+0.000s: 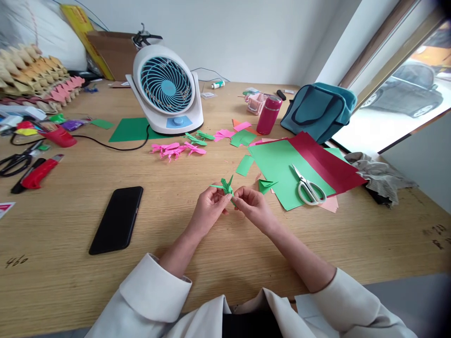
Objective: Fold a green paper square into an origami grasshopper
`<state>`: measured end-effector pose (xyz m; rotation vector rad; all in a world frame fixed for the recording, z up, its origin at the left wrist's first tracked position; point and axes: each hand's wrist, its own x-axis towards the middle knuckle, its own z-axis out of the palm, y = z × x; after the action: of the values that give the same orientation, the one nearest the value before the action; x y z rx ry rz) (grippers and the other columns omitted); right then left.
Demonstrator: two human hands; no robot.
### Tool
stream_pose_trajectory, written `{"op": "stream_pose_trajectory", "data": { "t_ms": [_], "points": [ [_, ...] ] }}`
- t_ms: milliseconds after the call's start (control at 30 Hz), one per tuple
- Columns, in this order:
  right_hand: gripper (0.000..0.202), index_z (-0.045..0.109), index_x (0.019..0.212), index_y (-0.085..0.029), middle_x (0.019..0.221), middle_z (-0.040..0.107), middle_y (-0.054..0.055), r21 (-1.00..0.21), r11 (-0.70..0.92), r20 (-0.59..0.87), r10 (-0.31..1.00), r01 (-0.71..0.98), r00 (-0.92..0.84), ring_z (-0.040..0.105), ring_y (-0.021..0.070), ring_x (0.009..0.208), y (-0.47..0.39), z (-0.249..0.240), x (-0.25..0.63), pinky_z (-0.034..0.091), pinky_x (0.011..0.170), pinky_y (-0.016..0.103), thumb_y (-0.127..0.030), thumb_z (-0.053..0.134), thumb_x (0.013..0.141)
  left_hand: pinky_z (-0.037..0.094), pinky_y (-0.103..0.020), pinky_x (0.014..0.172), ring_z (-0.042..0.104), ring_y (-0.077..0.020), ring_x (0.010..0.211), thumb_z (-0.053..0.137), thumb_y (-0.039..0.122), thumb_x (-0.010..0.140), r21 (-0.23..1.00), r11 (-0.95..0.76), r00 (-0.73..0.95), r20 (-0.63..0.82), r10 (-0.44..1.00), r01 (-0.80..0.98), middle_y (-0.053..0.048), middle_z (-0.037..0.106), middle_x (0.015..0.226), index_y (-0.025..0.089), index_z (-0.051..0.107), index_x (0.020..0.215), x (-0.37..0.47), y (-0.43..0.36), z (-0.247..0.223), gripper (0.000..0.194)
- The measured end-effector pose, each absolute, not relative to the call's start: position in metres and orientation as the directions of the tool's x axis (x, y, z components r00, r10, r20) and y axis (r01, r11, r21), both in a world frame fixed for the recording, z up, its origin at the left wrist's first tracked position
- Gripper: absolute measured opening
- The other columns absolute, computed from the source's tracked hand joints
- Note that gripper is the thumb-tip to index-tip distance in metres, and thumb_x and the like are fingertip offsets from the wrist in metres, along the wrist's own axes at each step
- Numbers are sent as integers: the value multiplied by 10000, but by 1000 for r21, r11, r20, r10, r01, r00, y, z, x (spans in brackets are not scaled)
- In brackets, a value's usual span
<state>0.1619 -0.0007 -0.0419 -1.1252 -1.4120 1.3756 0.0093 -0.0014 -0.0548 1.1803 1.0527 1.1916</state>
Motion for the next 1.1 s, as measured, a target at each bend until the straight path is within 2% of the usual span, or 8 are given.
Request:
{"op": "stream_pose_trajectory", "data": {
  "t_ms": [200,300,467,667,833,967,1100],
  "points": [
    [326,506,721,-204,607,467,-42,-979,68,30,980,190,-194,388,104,545,-5,-46,162,288,514,255,-488,629,824,523,-174,458,584,-127,707,808,367,684,991,20,127,-3,992,-133,-3,602,787,155,658,830,7,2,-57,297],
    [306,501,720,-206,603,474,-40,-974,70,31,983,214,-182,397,106,540,-5,-47,162,290,513,256,-467,621,827,528,-185,457,572,-116,668,809,416,678,987,49,127,-30,991,-153,-3,614,796,160,668,811,7,2,-53,321],
    [319,511,728,-208,633,496,-29,-985,52,17,979,166,-204,410,112,564,-6,-49,162,305,527,260,-490,634,812,518,-174,459,504,-78,578,810,450,668,988,48,103,-33,994,-146,28,572,703,166,662,736,6,2,-51,327],
    [412,540,752,-201,671,519,-20,-998,-58,-61,972,22,-225,439,114,596,-5,-47,161,355,564,260,-589,680,748,506,-161,455,491,-71,558,813,445,665,986,77,109,-62,992,-146,43,534,653,169,654,713,6,2,-54,323],
    [425,511,722,-205,628,462,-34,-998,-53,-58,977,29,-204,371,107,575,-5,-48,161,299,525,252,-595,677,749,504,-162,439,496,-81,572,826,430,654,983,96,144,-73,987,-158,40,527,642,165,661,750,8,0,-48,326],
    [411,513,729,-211,645,483,-27,-999,-34,-41,981,38,-188,381,113,581,-6,-47,161,304,525,256,-585,684,740,530,-190,453,505,-87,566,799,482,677,982,115,153,-92,984,-152,28,544,638,156,669,753,8,0,-46,359],
    [416,529,744,-205,639,485,-31,-999,-51,-52,979,13,-196,383,109,572,-6,-46,161,296,531,257,-588,693,730,521,-179,449,486,-71,542,819,454,656,983,106,127,-88,988,-147,36,539,643,159,669,734,7,2,-50,340]
  ]
}}
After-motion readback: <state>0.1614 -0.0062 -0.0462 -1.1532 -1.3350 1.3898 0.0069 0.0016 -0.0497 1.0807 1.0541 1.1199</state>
